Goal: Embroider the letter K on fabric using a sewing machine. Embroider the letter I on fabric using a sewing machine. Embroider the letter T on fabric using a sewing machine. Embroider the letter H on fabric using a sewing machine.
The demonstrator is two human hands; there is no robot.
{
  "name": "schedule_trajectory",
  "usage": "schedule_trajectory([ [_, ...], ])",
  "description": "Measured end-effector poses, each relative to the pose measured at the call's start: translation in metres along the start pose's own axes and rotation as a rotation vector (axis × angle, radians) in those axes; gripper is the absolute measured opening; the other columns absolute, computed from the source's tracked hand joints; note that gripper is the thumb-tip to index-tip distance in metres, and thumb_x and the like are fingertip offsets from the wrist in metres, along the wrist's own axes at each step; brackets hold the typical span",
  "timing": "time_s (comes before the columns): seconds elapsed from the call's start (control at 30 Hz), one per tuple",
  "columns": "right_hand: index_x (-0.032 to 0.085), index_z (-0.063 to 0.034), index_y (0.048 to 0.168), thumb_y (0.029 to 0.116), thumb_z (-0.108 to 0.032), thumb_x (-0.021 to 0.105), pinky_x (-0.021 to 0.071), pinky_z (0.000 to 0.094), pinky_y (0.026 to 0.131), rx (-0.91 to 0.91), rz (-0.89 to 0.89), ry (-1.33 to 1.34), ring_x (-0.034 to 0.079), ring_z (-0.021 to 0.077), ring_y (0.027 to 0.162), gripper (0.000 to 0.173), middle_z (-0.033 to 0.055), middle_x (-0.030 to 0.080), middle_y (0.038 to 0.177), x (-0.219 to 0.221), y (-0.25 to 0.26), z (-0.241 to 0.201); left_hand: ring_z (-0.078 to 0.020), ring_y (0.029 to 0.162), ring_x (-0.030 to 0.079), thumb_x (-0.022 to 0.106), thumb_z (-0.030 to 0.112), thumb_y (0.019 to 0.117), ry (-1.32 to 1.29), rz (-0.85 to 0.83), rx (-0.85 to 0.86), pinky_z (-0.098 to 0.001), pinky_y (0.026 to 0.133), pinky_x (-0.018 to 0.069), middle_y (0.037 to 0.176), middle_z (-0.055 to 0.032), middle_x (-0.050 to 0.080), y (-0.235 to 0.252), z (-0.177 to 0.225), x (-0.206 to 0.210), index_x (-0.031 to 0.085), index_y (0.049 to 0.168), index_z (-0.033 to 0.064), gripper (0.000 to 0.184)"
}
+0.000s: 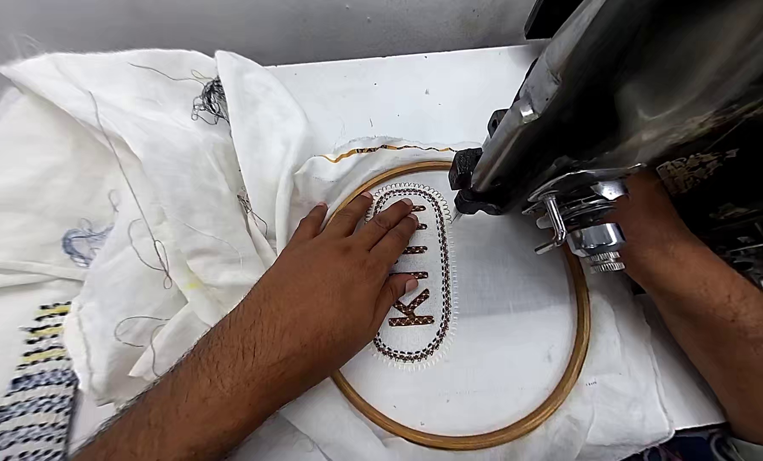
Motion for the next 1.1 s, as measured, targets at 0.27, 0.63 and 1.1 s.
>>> schedule_trajectory([
  [0.27, 0.063, 0.0030, 0.093, 0.0893, -0.018, 0.069, 0.0470, 0.0424, 0.074, 0.033, 0.016, 0.049, 0.061, 0.0217, 0.082, 0.022, 0.0159, 0.062, 0.087, 0.002, 0.000, 0.002, -0.0296, 0.152, 0.037, 0.029, 0.054, 0.1061, -0.017, 0.006, 0.008, -0.0652, 0.117, 0.0322, 0.163, 0.0031, 0.043, 0.000, 0.000, 0.000, 0.049, 0.154, 0.0208, 0.062],
  [0.63, 0.065, 0.0050, 0.095, 0.0893, -0.016, 0.069, 0.0485, 0.0438, 0.077, -0.073, 0.053, 0.035, 0.063, 0.0260, 0.086, 0.022, 0.0202, 0.065, 0.089, 0.007, 0.000, 0.007, -0.0299, 0.152, 0.036, 0.028, 0.054, 0.1067, -0.011, 0.011, 0.000, -0.0664, 0.118, 0.0303, 0.163, 0.0026, 0.042, 0.002, -0.003, 0.002, 0.048, 0.155, 0.0208, 0.062],
  [1.1, 0.064, 0.0063, 0.093, 0.0893, -0.014, 0.069, 0.0481, 0.0423, 0.077, -0.097, 0.096, 0.017, 0.063, 0.0266, 0.085, 0.021, 0.0212, 0.064, 0.087, 0.011, -0.002, 0.008, -0.0303, 0.153, 0.035, 0.029, 0.053, 0.1066, -0.030, 0.006, 0.000, -0.0676, 0.118, 0.0288, 0.164, 0.0010, 0.041, 0.003, -0.005, 0.001, 0.048, 0.155, 0.0191, 0.062],
])
Point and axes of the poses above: each hand's wrist, its own y-axis towards the middle knuckle, its own x-axis out of the palm, z = x × y, the point moved 1 cm from there along y, towards the middle knuckle
